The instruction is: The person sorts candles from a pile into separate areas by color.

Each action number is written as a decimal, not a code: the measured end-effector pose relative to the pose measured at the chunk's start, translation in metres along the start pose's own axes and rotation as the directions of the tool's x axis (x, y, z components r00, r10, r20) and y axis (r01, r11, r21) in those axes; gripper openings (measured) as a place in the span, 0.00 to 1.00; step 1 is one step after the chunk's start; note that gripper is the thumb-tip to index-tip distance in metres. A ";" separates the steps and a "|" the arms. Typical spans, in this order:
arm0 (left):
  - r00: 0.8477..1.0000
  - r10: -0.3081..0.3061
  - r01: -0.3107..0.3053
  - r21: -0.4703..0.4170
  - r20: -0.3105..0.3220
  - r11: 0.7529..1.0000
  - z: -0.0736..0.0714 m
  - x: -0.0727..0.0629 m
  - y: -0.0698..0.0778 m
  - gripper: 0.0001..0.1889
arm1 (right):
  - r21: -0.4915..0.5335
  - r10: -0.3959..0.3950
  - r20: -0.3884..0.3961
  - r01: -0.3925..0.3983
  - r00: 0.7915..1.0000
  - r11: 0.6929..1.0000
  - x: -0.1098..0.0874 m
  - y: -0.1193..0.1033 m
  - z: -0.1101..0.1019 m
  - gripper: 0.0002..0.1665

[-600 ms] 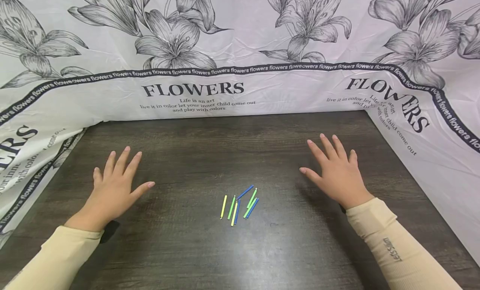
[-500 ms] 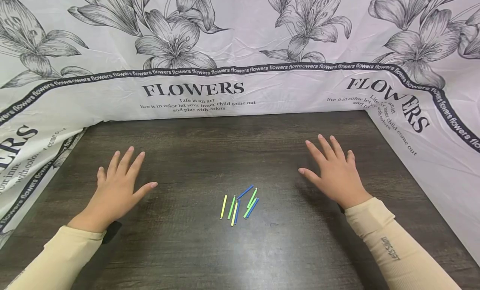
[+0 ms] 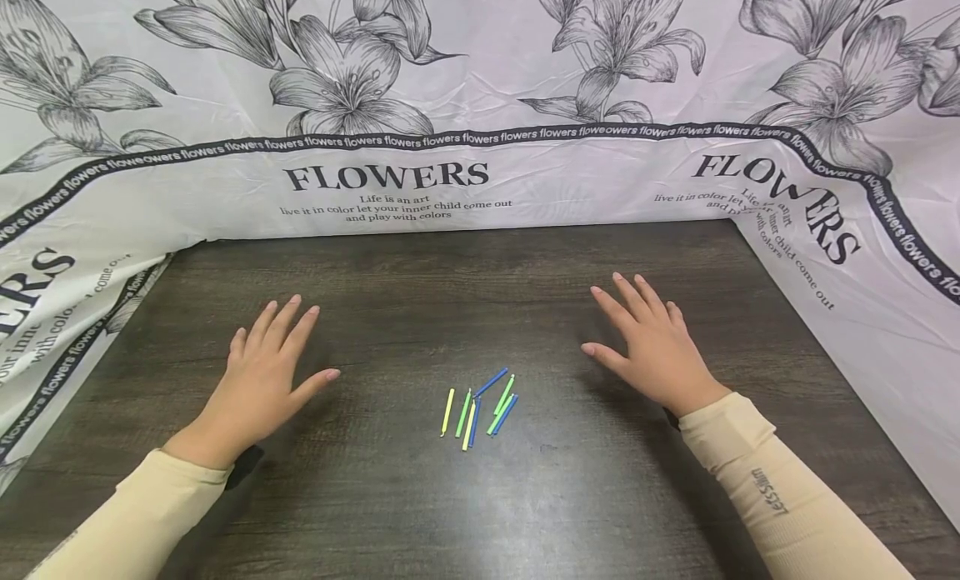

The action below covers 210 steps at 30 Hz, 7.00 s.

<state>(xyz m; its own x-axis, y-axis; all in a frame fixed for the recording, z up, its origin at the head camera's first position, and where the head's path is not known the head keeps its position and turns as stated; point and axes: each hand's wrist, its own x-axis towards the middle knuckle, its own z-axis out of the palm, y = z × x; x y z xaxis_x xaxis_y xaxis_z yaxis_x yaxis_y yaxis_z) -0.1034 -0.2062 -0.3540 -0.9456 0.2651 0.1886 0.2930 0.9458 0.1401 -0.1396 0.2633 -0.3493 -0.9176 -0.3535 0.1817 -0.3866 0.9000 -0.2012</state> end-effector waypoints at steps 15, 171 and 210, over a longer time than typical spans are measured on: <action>0.991 0.113 -0.118 -0.080 -0.069 0.990 0.007 0.005 0.026 0.42 | 0.054 -0.072 -0.010 0.072 0.997 0.996 0.010 -0.013 0.010 0.46; 0.914 0.015 0.217 -0.521 0.404 0.826 0.045 0.042 0.158 0.05 | 0.169 -0.644 0.180 0.621 0.744 0.765 0.047 -0.086 0.044 0.14; 0.900 0.017 0.210 -0.468 0.436 0.858 0.048 0.042 0.164 0.19 | 0.259 -0.595 0.239 0.540 0.768 0.801 0.048 -0.081 0.044 0.14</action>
<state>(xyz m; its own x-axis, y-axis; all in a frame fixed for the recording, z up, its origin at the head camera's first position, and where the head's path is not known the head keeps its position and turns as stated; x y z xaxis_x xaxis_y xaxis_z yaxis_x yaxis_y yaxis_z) -0.1015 -0.0314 -0.3697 -0.9075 0.3368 -0.2512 0.1192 0.7796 0.6148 -0.1559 0.1620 -0.3668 -0.4965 -0.8675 0.0294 -0.8291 0.4639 -0.3122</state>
